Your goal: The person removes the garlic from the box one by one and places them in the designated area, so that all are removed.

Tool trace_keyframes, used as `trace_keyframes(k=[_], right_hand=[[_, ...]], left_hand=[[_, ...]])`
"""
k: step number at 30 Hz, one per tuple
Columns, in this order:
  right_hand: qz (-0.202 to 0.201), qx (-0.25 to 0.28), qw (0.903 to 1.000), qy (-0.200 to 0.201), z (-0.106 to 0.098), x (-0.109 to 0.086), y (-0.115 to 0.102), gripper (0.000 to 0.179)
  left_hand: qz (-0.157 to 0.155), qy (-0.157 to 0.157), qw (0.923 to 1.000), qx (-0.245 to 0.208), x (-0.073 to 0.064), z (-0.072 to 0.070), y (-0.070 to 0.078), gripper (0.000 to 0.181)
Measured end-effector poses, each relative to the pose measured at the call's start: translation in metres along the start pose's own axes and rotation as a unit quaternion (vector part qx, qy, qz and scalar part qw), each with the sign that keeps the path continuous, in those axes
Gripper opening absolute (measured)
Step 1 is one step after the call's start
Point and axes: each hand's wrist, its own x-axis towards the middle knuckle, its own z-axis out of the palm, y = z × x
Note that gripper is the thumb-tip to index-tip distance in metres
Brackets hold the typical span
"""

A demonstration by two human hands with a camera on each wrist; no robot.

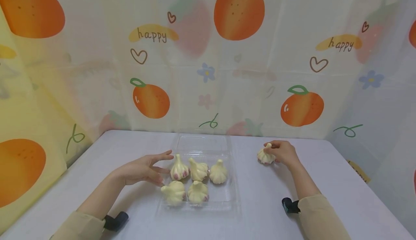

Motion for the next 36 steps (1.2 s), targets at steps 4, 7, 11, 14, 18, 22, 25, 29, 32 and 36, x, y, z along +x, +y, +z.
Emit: trace_keyframes(k=[4,7,11,14,18,22,25,29,32,36], right_hand=[[-0.003,-0.001,1.0000,-0.001,0.0001,0.0002,0.0004,0.048],[-0.003,0.000,1.0000,-0.002,0.0001,0.0006,0.0006,0.048],[-0.004,-0.004,1.0000,-0.004,-0.0002,0.0017,0.0010,0.048],[-0.003,-0.008,1.0000,-0.004,-0.0004,0.0019,0.0014,0.049],[0.001,-0.008,0.9999,-0.007,-0.0008,0.0012,0.0005,0.048],[0.006,-0.006,0.9999,-0.010,-0.0015,0.0002,-0.0014,0.047],[0.008,-0.008,0.9999,-0.011,-0.0015,-0.0007,-0.0020,0.048],[0.009,-0.012,0.9998,-0.012,-0.0018,-0.0015,-0.0021,0.048],[0.007,-0.016,0.9998,-0.012,-0.0021,-0.0017,-0.0024,0.049],[0.003,-0.015,0.9999,-0.008,-0.0018,-0.0018,-0.0025,0.049]], left_hand=[[0.002,-0.001,1.0000,0.001,-0.0001,0.0000,0.0002,0.084],[0.001,0.001,1.0000,0.002,-0.0006,0.0004,0.0006,0.084],[0.001,0.002,1.0000,0.000,-0.0013,0.0011,0.0012,0.085],[0.000,0.002,1.0000,-0.002,-0.0016,0.0014,0.0020,0.085],[0.003,-0.003,1.0000,-0.005,-0.0019,0.0015,0.0035,0.085],[0.005,-0.008,0.9999,-0.007,-0.0025,0.0015,0.0047,0.085],[0.006,-0.009,0.9999,-0.008,-0.0029,0.0012,0.0046,0.085],[0.009,-0.009,0.9999,-0.010,-0.0026,0.0010,0.0044,0.085],[0.008,-0.007,0.9999,-0.010,-0.0023,0.0011,0.0042,0.085],[0.006,-0.004,0.9999,-0.010,-0.0024,0.0011,0.0041,0.085]])
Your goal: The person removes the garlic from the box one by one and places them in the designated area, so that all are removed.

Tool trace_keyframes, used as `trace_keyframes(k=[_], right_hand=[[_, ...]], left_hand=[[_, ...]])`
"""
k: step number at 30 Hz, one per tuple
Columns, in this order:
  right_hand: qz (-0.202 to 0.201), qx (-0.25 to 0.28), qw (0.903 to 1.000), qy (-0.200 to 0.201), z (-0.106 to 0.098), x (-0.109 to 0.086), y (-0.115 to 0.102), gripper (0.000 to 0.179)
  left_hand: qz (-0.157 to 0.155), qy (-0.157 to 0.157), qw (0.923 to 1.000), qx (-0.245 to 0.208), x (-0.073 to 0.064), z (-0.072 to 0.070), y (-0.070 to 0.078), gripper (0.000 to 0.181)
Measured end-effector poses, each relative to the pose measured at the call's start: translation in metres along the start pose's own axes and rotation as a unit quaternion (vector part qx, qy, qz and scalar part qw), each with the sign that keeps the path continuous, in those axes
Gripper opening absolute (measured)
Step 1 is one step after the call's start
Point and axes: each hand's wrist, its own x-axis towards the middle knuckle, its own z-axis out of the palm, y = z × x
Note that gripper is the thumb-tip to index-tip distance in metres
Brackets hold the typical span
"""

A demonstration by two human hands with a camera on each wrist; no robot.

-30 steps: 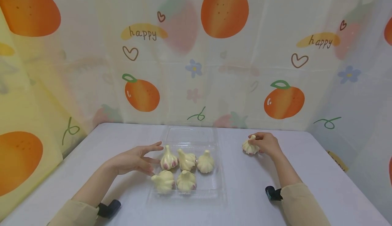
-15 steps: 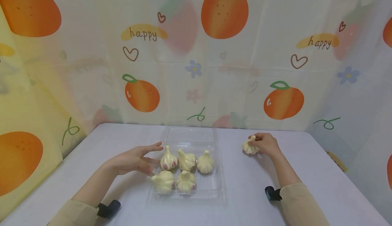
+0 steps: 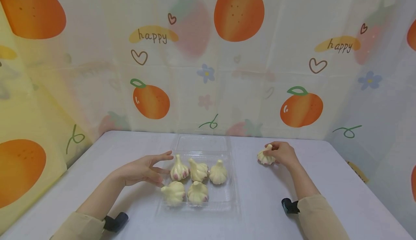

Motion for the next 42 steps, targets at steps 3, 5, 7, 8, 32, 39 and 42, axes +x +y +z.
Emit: trace_keyframes(k=[3,5,7,8,32,39,42], right_hand=[[-0.002,0.000,1.0000,0.004,0.001,0.000,0.001,0.048],[-0.002,-0.002,1.0000,0.006,0.001,0.000,0.001,0.048],[-0.001,-0.003,1.0000,0.008,0.000,0.000,0.000,0.048],[-0.002,-0.005,0.9999,0.009,0.000,0.000,0.000,0.049],[-0.083,0.091,0.9533,0.276,-0.003,0.002,-0.021,0.041],[-0.092,0.104,0.9517,0.274,0.001,0.001,-0.028,0.040],[-0.102,0.111,0.9506,0.271,0.004,0.000,-0.033,0.039]], left_hand=[[-0.001,0.002,1.0000,0.000,0.000,0.000,0.000,0.085],[-0.001,0.002,1.0000,0.001,0.000,0.000,0.000,0.085],[-0.001,0.002,1.0000,0.002,0.000,0.000,0.000,0.085],[-0.001,0.002,1.0000,0.002,0.000,0.000,0.000,0.085],[-0.005,0.002,1.0000,0.004,0.001,0.000,-0.002,0.085],[-0.005,0.005,1.0000,0.004,0.001,0.001,-0.002,0.085],[-0.005,0.006,1.0000,0.003,0.000,0.002,-0.001,0.085]])
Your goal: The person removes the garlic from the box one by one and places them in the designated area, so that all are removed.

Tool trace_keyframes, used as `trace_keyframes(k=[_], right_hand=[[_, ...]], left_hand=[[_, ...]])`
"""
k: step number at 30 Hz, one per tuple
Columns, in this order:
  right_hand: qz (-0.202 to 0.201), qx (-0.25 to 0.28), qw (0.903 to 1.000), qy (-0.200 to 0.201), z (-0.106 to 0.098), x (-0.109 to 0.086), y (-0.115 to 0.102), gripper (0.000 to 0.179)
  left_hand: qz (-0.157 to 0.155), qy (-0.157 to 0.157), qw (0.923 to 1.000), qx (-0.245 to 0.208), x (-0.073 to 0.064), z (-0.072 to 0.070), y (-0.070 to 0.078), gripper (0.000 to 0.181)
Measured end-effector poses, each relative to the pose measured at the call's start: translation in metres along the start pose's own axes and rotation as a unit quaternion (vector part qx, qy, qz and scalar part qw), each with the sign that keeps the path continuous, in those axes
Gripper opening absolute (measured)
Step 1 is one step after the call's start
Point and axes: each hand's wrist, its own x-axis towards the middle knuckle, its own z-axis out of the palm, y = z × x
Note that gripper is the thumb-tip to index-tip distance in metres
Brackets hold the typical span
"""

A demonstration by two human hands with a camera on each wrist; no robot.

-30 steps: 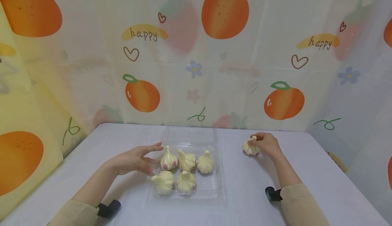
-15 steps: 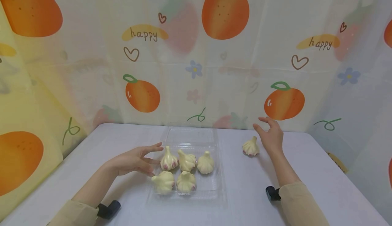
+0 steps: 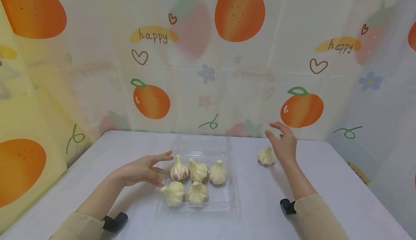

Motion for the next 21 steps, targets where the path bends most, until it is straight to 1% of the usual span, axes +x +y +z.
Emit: trace_keyframes(k=[6,9,12,17,19,21], right_hand=[[-0.024,0.011,0.9995,-0.018,0.008,-0.006,-0.012,0.038],[-0.040,0.011,0.9986,-0.033,0.012,-0.011,-0.018,0.038],[-0.056,0.024,0.9966,-0.055,0.016,-0.016,-0.024,0.036],[-0.084,0.081,0.9879,-0.102,0.023,-0.026,-0.037,0.034],[-0.087,0.094,0.9836,-0.127,0.026,-0.032,-0.044,0.032],[-0.105,0.097,0.9786,-0.148,0.029,-0.037,-0.052,0.032]], left_hand=[[0.000,0.000,1.0000,-0.001,0.000,0.000,0.000,0.086],[0.002,-0.001,1.0000,0.000,0.001,0.000,0.000,0.085],[0.004,-0.001,1.0000,0.002,0.001,-0.001,-0.001,0.085],[0.003,0.000,1.0000,0.003,0.001,-0.001,-0.002,0.085],[0.004,0.000,1.0000,0.003,0.001,-0.001,-0.002,0.085],[0.006,0.000,1.0000,0.004,0.001,-0.002,-0.003,0.084]])
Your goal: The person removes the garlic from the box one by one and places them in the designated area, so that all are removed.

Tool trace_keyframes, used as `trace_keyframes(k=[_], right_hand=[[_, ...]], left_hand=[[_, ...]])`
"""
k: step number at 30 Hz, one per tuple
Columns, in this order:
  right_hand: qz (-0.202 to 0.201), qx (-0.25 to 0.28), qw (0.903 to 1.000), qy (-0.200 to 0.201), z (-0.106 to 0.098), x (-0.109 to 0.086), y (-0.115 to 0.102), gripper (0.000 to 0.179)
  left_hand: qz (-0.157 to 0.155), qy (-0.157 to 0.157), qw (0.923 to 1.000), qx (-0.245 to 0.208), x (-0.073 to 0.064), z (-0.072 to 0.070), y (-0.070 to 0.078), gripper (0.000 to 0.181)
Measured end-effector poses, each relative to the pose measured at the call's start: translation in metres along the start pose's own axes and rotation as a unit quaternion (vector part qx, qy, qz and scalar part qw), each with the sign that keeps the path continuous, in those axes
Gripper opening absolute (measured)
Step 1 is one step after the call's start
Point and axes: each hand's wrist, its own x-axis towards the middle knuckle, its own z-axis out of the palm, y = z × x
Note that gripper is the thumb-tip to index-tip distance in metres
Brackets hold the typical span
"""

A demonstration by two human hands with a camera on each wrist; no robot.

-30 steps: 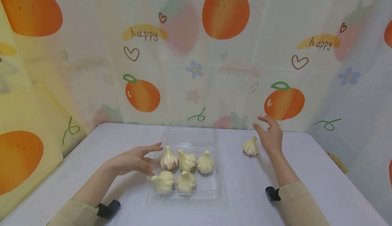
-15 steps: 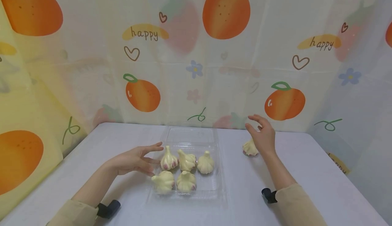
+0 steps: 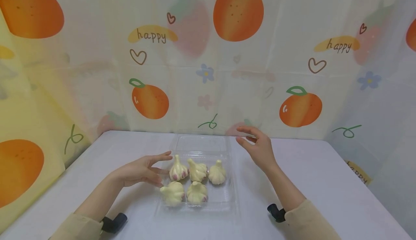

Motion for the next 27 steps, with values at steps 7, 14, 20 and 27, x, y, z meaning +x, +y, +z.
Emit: trace_keyframes(k=[7,14,20,27], right_hand=[[-0.033,0.014,0.9978,-0.056,0.018,-0.008,-0.018,0.032],[-0.044,0.030,0.9941,-0.094,0.032,-0.016,-0.020,0.032],[-0.039,0.031,0.9904,-0.129,0.040,-0.021,-0.023,0.030],[-0.029,0.045,0.9825,-0.178,0.050,-0.026,-0.028,0.032]], left_hand=[[0.003,-0.001,1.0000,-0.002,-0.001,-0.001,-0.001,0.084],[0.004,-0.003,1.0000,-0.007,-0.001,0.000,-0.002,0.084],[0.002,0.000,1.0000,-0.005,-0.001,0.000,-0.002,0.084],[-0.002,0.002,1.0000,-0.007,-0.001,-0.001,-0.003,0.085]])
